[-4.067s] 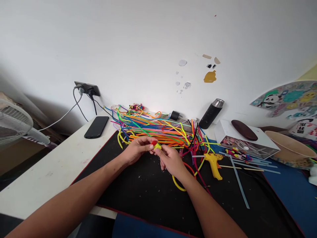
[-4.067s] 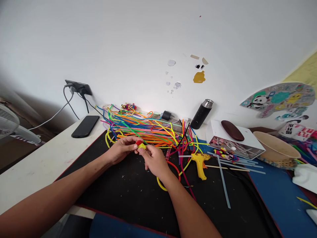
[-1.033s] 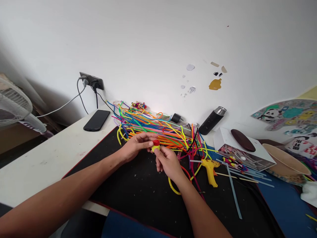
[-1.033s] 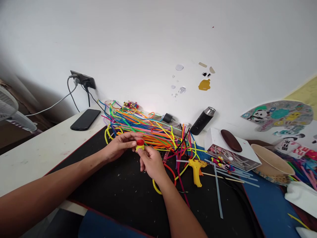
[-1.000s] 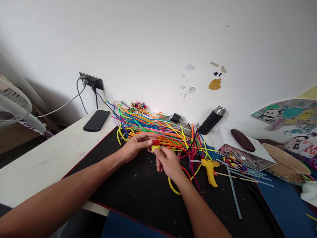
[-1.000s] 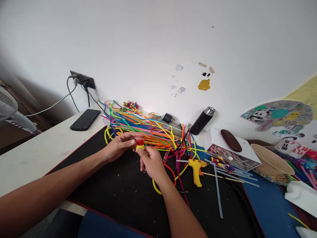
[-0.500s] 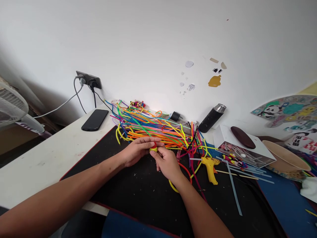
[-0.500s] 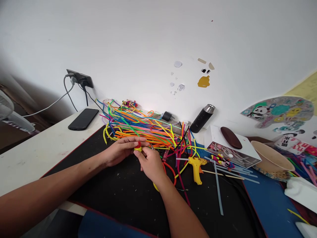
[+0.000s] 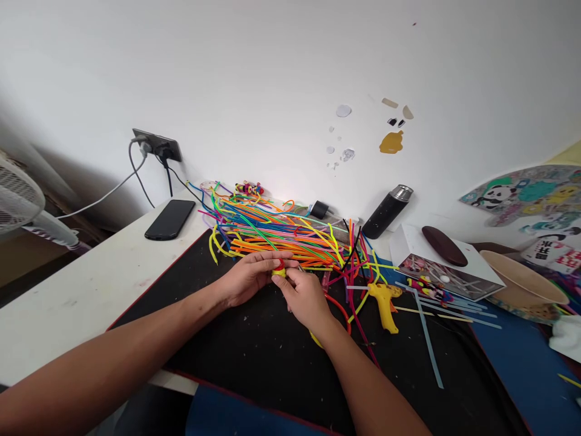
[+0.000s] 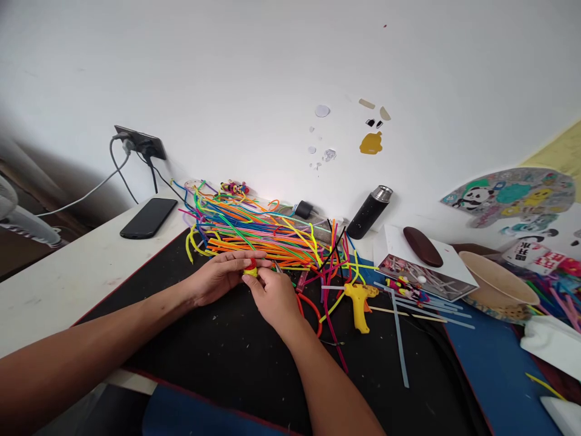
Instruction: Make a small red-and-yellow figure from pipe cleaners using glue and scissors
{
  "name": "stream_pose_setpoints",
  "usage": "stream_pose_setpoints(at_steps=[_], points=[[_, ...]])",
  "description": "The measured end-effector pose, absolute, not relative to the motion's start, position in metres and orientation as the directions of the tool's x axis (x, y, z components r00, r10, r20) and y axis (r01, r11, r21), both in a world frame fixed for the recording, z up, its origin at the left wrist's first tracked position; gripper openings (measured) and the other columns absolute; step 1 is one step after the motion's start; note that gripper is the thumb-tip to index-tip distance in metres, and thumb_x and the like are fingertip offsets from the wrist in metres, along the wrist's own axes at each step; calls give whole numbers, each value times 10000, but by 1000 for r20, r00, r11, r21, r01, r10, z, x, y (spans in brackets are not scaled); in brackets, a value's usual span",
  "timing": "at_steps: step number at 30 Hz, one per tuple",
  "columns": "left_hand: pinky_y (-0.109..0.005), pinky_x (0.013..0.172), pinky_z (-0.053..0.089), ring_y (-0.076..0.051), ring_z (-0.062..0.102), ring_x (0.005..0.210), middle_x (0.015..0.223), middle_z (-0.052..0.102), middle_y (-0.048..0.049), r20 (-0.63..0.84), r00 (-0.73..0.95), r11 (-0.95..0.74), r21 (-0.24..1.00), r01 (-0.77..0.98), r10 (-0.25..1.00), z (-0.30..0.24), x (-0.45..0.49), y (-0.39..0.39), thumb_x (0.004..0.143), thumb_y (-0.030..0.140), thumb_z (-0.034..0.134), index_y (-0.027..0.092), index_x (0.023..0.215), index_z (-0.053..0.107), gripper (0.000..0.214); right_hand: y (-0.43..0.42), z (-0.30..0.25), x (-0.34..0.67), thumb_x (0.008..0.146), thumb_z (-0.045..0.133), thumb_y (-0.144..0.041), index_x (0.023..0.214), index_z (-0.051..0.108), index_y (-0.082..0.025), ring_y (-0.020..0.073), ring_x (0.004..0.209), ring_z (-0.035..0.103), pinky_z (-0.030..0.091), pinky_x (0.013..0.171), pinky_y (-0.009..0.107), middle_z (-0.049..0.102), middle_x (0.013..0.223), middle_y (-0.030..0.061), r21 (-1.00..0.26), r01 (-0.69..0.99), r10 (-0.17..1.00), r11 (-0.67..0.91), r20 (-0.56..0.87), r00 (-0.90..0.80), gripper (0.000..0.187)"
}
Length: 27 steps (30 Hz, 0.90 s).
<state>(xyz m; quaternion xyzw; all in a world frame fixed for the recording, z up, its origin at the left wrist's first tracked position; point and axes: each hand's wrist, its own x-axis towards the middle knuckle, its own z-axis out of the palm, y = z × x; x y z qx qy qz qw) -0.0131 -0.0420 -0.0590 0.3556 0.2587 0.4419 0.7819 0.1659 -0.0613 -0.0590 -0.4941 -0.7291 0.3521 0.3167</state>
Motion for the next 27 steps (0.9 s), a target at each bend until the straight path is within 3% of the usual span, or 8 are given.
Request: stream_pose_setpoints(at_steps=[3, 8, 15, 22, 27], points=[[-384, 1015, 505, -284, 718, 1127, 1241, 780, -181, -107, 476, 372, 777, -507, 873, -60, -14, -42, 878, 238, 773, 127, 1207, 781, 347, -61, -58, 166, 1003, 599, -527, 631, 460, -250, 178, 465, 506, 315, 553, 301, 521, 466, -21, -814, 516, 943, 267, 110, -315, 484], [-397, 1003, 515, -325, 674, 1226, 1308, 751, -186, -77, 555, 405, 767, -498, 828, -57, -14, -43, 925, 421, 729, 130, 1249, 765, 437, -64, -50, 164, 1015, 587, -509, 666, 503, -248, 175, 481, 514, 308, 568, 305, 536, 500, -21, -821, 486, 927, 301, 133, -350, 444], [-392, 1031, 499, -317, 677, 1232, 1302, 755, -186, -103, 525, 396, 780, -484, 845, -58, -10, -46, 896, 314, 789, 136, 1227, 778, 376, -64, -50, 164, 1017, 590, -476, 677, 527, -241, 178, 506, 527, 325, 582, 314, 536, 505, -19, -778, 533, 919, 332, 140, -368, 418], [-399, 949, 515, -314, 688, 1151, 1327, 737, -185, -30, 557, 375, 769, -517, 830, -58, -14, -43, 948, 498, 716, 170, 1316, 739, 493, -65, -53, 164, 1036, 542, -543, 792, 608, -221, 138, 425, 527, 384, 531, 266, 532, 478, -53, -887, 410, 928, 215, 54, -370, 409], [-313, 840, 494, -245, 695, 1021, 1240, 770, -171, -17, 525, 324, 803, -500, 851, -57, -23, -37, 889, 353, 813, 161, 1232, 783, 395, -63, -56, 166, 996, 548, -654, 870, 695, -191, 129, 381, 526, 386, 465, 239, 505, 444, -63, -950, 286, 942, 121, 19, -335, 502]])
